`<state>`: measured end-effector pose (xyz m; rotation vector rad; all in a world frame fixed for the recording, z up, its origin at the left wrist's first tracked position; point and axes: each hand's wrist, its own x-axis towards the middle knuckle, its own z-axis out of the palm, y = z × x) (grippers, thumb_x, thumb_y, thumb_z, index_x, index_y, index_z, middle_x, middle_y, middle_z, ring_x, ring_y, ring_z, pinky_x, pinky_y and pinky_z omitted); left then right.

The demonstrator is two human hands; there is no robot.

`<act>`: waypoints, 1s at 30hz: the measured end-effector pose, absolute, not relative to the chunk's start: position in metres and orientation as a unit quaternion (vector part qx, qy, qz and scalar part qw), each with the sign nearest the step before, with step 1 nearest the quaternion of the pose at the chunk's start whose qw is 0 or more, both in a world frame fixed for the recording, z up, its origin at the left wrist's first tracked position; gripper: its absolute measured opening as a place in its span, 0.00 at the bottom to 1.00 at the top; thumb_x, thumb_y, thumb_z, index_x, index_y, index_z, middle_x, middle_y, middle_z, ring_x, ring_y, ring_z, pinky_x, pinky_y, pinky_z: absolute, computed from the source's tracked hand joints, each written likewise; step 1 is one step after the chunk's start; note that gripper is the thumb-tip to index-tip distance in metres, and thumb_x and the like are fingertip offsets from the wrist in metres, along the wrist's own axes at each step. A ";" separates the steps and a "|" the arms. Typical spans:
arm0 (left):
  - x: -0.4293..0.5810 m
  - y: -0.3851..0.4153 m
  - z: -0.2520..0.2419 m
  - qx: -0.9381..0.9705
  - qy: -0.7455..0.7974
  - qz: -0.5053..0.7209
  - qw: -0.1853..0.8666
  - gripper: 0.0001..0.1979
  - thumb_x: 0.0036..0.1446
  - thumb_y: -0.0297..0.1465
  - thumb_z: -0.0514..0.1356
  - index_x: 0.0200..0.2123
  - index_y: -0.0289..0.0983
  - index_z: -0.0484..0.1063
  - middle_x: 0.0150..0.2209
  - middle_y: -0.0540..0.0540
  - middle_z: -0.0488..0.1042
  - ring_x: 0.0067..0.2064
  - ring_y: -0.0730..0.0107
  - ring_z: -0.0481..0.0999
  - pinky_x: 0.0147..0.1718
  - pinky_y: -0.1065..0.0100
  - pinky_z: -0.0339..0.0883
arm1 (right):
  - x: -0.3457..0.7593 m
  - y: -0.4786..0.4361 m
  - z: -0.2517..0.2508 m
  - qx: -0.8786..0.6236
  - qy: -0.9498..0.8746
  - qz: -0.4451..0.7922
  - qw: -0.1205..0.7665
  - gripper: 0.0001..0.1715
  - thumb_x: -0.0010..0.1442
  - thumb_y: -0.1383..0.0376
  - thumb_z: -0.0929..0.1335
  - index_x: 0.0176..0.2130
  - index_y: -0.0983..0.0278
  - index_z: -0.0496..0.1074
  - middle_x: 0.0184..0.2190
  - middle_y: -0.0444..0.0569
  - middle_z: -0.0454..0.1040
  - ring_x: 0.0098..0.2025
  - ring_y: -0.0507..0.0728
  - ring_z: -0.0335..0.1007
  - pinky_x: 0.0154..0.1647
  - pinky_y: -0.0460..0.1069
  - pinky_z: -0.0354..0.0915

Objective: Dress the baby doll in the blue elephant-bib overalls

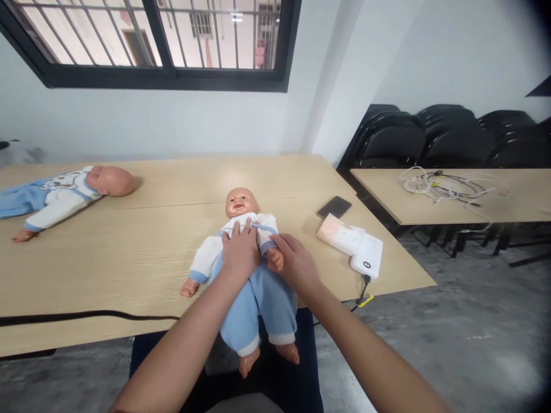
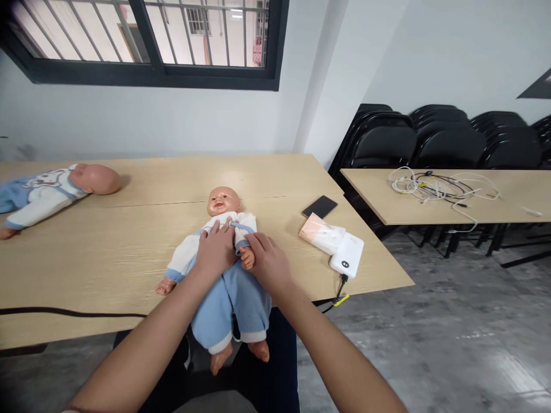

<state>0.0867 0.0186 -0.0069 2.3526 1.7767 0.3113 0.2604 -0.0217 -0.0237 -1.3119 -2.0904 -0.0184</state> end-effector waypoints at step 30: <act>0.156 0.128 0.054 0.929 0.356 -0.076 0.072 0.14 0.50 0.28 0.67 0.41 0.47 0.86 0.41 0.46 0.85 0.41 0.59 0.82 0.40 0.65 0.69 | 0.245 -0.025 -0.022 -0.532 -0.791 -0.008 0.302 0.25 0.63 0.69 0.69 0.59 0.63 0.67 0.52 0.58 0.73 0.51 0.67 0.72 0.51 0.61 0.72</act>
